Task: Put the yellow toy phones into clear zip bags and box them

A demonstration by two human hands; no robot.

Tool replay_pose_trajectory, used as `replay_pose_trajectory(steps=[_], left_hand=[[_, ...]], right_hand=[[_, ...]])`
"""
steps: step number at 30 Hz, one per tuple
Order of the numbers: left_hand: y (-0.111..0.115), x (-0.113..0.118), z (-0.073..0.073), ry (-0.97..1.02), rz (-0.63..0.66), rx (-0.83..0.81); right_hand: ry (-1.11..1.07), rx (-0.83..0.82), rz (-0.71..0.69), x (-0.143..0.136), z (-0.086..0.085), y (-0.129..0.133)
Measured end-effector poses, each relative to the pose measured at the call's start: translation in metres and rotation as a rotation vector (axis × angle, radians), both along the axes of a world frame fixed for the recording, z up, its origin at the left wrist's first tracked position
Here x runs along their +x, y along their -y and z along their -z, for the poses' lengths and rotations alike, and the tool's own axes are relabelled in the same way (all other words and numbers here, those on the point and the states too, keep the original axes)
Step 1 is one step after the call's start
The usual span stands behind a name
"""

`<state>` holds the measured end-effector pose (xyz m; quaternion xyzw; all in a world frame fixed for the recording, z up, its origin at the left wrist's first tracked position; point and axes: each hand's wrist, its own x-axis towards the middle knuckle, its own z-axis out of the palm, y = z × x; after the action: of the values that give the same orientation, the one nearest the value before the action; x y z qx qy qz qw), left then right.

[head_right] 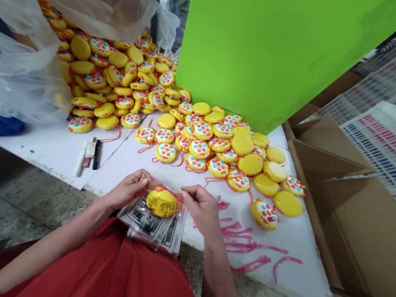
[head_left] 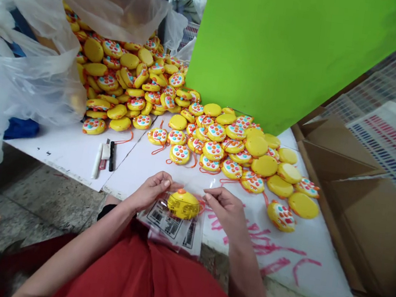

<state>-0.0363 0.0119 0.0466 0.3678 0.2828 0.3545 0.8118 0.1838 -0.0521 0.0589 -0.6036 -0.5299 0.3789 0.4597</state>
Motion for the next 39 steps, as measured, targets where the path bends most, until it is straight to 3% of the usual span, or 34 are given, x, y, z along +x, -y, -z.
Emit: replay_pose_trajectory(steps=[7,17,21,24,34,36,39], left_hand=[[-0.003,-0.004,0.001,0.015,0.021,0.088],[-0.003,-0.005,0.000,-0.138,0.034,0.023],[-0.002,-0.006,-0.002,-0.117,0.081,-0.010],[-0.001,-0.004,-0.005,-0.108,0.034,-0.044],[0.001,0.000,-0.013,-0.072,-0.046,0.014],[0.002,0.000,-0.013,-0.117,-0.067,0.049],[0.005,0.003,-0.014,-0.199,-0.067,0.110]], right_hand=[[0.276,0.231,0.023,-0.008,-0.024,0.010],[-0.138,0.063,0.115,0.002,-0.001,0.005],[-0.249,0.028,0.137,0.006,0.005,0.003],[-0.304,0.023,0.144,0.008,0.008,0.003],[-0.366,0.074,0.095,0.010,0.008,-0.001],[-0.409,0.042,0.096,0.010,0.005,-0.001],[-0.281,-0.065,-0.011,0.006,0.002,-0.001]])
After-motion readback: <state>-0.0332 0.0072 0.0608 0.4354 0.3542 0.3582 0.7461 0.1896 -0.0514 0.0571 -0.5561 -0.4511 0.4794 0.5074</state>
